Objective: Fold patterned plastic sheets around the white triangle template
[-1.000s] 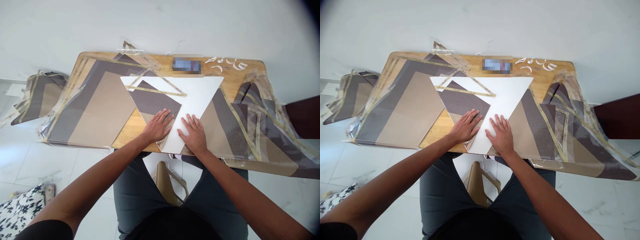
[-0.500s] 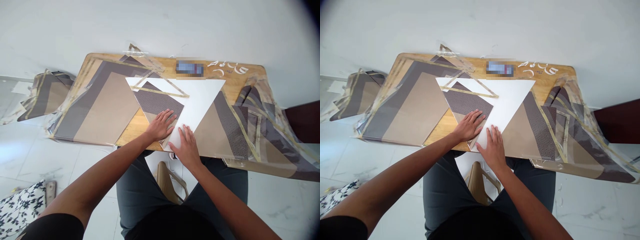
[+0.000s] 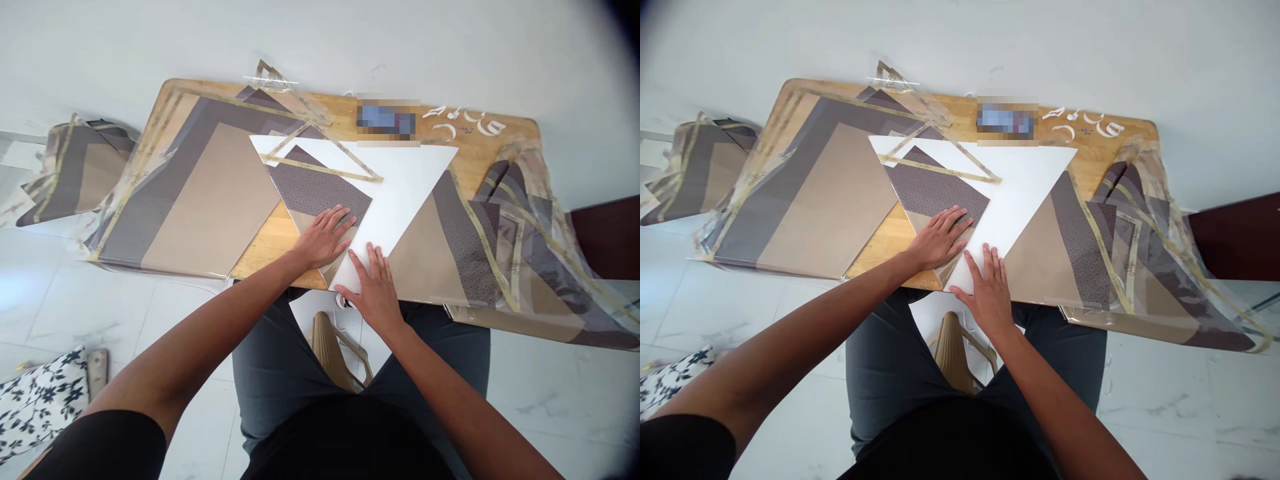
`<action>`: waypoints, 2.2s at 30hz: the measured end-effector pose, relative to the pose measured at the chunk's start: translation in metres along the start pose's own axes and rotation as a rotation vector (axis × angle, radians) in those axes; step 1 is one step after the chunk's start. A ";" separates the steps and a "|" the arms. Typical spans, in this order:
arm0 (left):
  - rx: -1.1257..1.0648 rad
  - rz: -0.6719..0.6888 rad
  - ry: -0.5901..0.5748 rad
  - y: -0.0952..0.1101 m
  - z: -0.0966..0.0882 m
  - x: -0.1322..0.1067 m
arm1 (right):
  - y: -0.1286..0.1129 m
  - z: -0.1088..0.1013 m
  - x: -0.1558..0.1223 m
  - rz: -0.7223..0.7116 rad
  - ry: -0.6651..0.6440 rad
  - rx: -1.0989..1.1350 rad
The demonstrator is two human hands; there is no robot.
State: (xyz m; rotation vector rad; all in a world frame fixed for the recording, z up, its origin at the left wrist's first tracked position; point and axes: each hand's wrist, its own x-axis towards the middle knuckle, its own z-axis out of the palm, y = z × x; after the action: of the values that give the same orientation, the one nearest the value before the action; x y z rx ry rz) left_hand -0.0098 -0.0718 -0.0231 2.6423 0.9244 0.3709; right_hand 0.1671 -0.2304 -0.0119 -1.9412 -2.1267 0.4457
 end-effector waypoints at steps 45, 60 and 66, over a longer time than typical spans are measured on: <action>0.051 0.034 -0.090 -0.001 -0.026 -0.079 | 0.005 0.002 0.001 0.010 -0.018 0.022; 0.183 -0.024 -0.179 0.016 -0.027 -0.068 | 0.001 -0.002 0.001 0.001 0.024 0.020; 0.273 -0.101 -0.254 0.022 -0.028 -0.059 | 0.013 -0.021 0.039 0.029 0.080 0.016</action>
State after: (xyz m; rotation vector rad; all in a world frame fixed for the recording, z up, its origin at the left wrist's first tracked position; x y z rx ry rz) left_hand -0.0519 -0.1204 0.0026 2.7817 1.0819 -0.1227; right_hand 0.1832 -0.1891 0.0015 -1.9500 -2.0417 0.3827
